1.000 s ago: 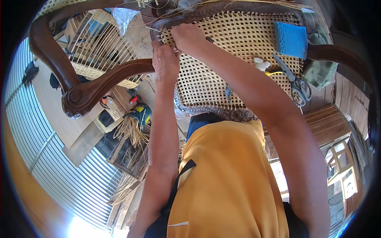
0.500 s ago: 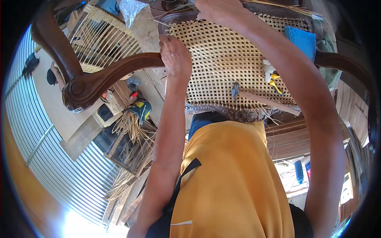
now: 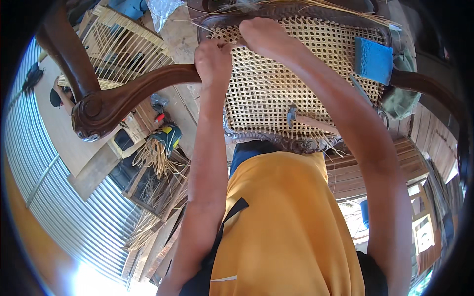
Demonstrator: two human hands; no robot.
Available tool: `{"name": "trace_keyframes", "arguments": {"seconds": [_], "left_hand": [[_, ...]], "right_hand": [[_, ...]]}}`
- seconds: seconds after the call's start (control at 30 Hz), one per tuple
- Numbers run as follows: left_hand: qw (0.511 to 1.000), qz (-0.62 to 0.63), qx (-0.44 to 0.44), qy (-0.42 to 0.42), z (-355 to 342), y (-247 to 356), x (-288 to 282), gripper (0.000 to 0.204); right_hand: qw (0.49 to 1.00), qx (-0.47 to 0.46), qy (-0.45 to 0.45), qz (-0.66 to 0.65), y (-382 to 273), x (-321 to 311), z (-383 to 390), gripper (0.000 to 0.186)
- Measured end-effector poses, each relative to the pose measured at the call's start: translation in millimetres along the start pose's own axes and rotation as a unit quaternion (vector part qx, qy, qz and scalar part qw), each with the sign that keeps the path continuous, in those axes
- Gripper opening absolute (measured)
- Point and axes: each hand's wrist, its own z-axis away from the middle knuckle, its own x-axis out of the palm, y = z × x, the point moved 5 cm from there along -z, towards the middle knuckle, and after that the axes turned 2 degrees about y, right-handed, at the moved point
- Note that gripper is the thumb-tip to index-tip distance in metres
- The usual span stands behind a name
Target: Weaving rattan strands into the seat frame of a wooden chair.
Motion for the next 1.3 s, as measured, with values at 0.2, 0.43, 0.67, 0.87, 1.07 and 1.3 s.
{"name": "trace_keyframes", "arguments": {"seconds": [0.2, 0.43, 0.67, 0.87, 1.07, 1.3], "left_hand": [[0.993, -0.109, -0.032, 0.014, 1, 4, 1, 0.020], [0.992, -0.119, -0.050, -0.016, 1, -2, 0, 0.020], [0.997, -0.063, -0.046, -0.024, 2, 4, -2, 0.022], [0.990, -0.098, -0.100, -0.020, -2, 1, 5, 0.019], [0.987, -0.112, -0.114, 0.006, 0, 2, 4, 0.021], [0.987, -0.121, -0.109, -0.005, -1, -6, 9, 0.017]], "right_hand": [[0.997, -0.050, 0.051, -0.015, -13, 8, 4, 0.012], [0.998, -0.017, 0.063, 0.020, -34, 7, -4, 0.017], [0.999, 0.004, 0.042, -0.009, -32, 26, -15, 0.014], [0.996, -0.028, 0.031, -0.083, -11, 13, -8, 0.015], [0.995, -0.002, -0.034, -0.096, -1, 16, -12, 0.017], [0.994, -0.052, 0.012, -0.094, -2, 18, -19, 0.016]]}}
